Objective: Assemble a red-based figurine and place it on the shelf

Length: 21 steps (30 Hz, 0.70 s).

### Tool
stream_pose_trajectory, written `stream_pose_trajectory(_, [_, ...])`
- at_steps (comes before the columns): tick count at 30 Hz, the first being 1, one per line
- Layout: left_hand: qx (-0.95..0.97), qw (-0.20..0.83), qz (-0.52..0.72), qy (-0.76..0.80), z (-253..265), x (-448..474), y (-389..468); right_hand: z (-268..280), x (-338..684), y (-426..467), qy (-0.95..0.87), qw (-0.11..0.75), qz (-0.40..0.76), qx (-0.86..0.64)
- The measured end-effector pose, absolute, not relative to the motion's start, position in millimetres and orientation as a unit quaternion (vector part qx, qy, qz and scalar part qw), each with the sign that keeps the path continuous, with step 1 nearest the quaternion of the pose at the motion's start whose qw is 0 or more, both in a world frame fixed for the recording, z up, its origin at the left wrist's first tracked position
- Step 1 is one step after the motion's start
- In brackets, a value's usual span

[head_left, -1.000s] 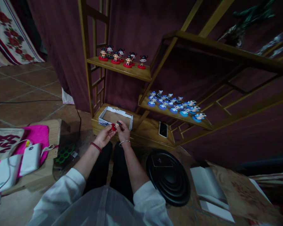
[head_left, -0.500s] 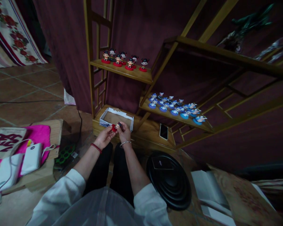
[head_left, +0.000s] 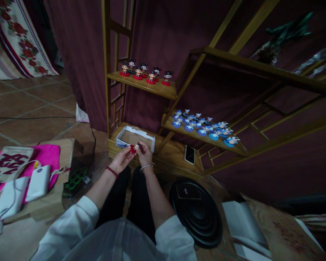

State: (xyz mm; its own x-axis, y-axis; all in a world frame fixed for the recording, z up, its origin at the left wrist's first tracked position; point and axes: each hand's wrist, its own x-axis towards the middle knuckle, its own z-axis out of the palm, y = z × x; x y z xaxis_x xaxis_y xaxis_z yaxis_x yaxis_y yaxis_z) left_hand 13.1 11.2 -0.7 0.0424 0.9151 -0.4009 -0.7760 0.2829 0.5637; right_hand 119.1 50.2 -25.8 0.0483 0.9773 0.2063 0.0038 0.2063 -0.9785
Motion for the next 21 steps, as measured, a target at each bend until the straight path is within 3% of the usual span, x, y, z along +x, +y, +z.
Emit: stream_pose_trajectory(21, [0.099,0.705,0.612,0.345,4,12,8,-11,120,46,-0.539,0.545,0.46,-0.448])
